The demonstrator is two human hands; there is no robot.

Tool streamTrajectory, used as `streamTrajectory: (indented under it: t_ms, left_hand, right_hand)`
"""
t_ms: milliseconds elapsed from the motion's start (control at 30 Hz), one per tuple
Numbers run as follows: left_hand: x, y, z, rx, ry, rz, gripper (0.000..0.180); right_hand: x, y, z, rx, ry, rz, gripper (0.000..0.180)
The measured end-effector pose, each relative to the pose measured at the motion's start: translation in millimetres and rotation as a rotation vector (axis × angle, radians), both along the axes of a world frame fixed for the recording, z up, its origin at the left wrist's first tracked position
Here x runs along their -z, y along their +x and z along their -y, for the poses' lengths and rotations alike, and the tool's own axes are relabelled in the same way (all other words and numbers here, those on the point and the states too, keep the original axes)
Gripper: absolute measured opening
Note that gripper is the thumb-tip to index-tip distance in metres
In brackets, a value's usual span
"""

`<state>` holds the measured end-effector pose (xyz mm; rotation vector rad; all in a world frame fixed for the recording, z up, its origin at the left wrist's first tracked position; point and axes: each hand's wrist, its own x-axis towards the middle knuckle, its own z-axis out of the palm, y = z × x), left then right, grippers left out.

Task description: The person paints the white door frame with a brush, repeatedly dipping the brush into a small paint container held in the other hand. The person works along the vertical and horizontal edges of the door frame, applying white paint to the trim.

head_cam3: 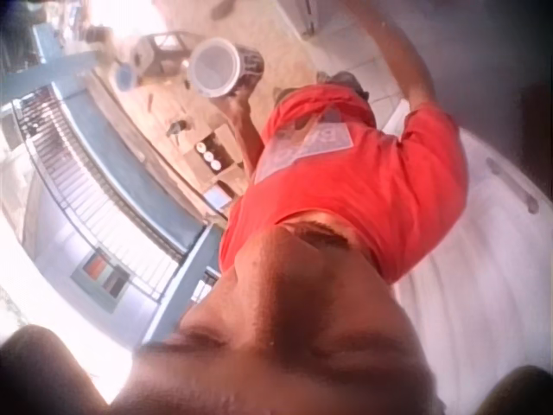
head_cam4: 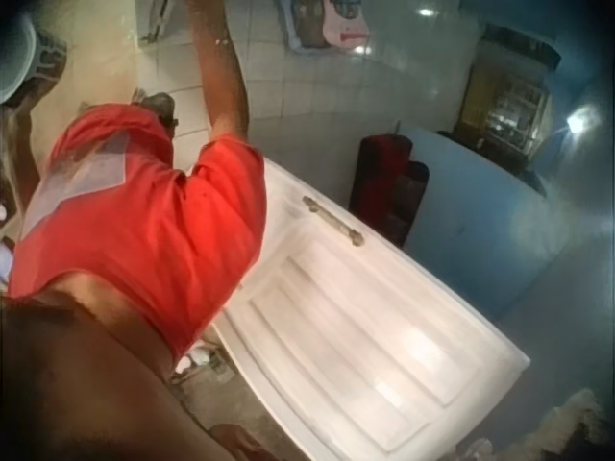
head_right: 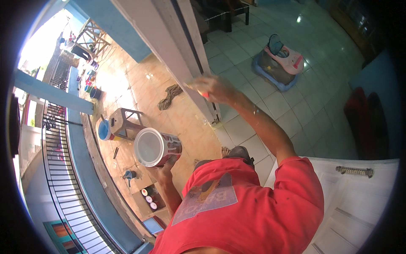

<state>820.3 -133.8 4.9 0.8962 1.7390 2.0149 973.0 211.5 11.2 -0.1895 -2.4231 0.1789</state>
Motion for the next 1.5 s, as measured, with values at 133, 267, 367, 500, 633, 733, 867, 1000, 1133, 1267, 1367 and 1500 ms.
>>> streamTrajectory:
  t_ms: [133,267,367,500,633,733,867,1000,1133,1267,1367,1500]
  left_hand:
    - [-1,0,-5,0.02,-0.072,-0.023,0.085]
    - [-11,13,-12,-0.002,-0.069,0.05,0.079]
    - [-11,11,-11,0.043,-0.124,-0.007,0.079]
    - [-13,13,-9,0.042,-0.129,0.051,0.086]
    - [19,6,-1,0.005,-0.25,-0.071,0.101]
    - [15,15,-5,0.051,-0.295,-0.187,0.104]
    - [9,27,-15,0.121,-0.1,-0.144,0.107]
    - [15,38,-20,0.167,-0.06,-0.152,0.107]
    - [27,43,-15,0.22,0.057,-0.13,0.108]
    - [38,49,7,0.21,-0.043,-0.247,0.119]
    - [39,60,23,0.142,-0.052,-0.24,0.118]
    - [49,73,48,0.009,0.0,-0.175,0.113]
  right_hand:
    - [-90,1,-5,0.006,0.209,-0.389,0.044]
    - [-45,-4,6,0.048,0.265,-0.427,0.041]
    - [60,0,19,0.123,0.033,-0.2,0.039]
    - [133,21,47,0.15,-0.242,-0.074,0.037]
    - [77,34,72,0.226,-0.489,-0.243,0.026]
    - [-16,46,84,0.2,-0.417,-0.347,0.014]
    - [-81,70,123,0.047,-0.846,-0.48,0.019]
    - [-133,65,163,-0.098,-0.873,-0.259,0.02]
    - [-133,49,180,-0.097,-0.654,0.071,0.025]
    - [-114,35,203,-0.065,-0.595,0.261,0.024]
    - [-104,30,217,-0.121,-0.562,0.315,0.022]
    - [-110,29,240,-0.159,-0.575,0.34,0.021]
